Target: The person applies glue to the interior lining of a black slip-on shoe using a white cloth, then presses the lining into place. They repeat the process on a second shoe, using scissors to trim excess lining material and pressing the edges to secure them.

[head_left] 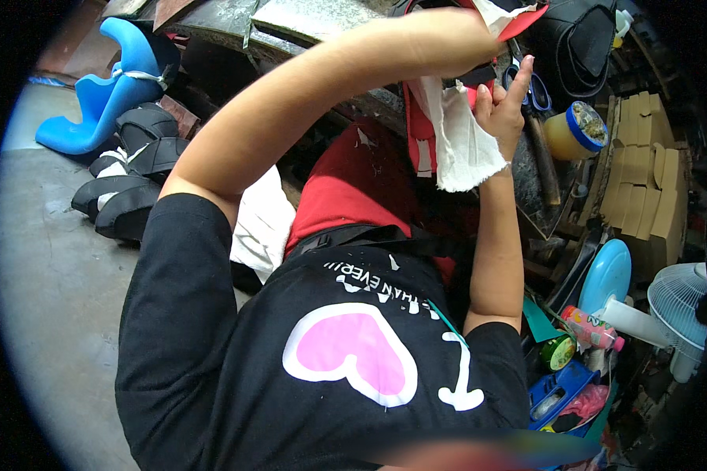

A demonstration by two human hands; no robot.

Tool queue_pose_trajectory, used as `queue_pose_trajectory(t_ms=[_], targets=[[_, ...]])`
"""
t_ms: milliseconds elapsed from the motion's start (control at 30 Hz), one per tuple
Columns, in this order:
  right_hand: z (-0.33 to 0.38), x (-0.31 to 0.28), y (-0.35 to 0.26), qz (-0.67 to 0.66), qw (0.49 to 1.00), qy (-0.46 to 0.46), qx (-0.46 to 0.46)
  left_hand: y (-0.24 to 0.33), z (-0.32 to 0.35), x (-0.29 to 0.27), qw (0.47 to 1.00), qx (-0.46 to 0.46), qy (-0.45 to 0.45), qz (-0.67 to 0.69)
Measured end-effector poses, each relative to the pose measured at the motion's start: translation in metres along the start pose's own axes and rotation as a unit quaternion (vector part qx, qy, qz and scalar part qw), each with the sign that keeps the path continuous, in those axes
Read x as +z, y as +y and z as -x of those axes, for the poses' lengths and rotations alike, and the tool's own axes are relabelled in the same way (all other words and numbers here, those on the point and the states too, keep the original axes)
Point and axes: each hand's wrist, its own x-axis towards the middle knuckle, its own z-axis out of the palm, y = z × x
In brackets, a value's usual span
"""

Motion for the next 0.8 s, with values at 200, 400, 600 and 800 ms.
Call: queue_pose_trajectory(t_ms=[200, 400, 600, 800], targets=[[0.002, 0.002, 0.003, -0.032, 0.999, 0.019, -0.035, -0.002, 0.059, 0.064, 0.991, -0.067, 0.060, 0.102], [0.002, 0.002, -0.007, -0.081, 0.996, 0.024, -0.005, 0.004, 0.069, 0.064, 0.981, -0.112, 0.048, 0.154], [-0.002, -0.020, -0.026, 0.039, 0.981, 0.070, -0.178, -0.001, 0.057, 0.060, 0.975, -0.107, 0.037, 0.192], [-0.007, -0.016, -0.019, 0.212, 0.962, -0.086, -0.151, -0.003, 0.054, 0.061, 0.963, -0.118, 0.005, 0.244]])
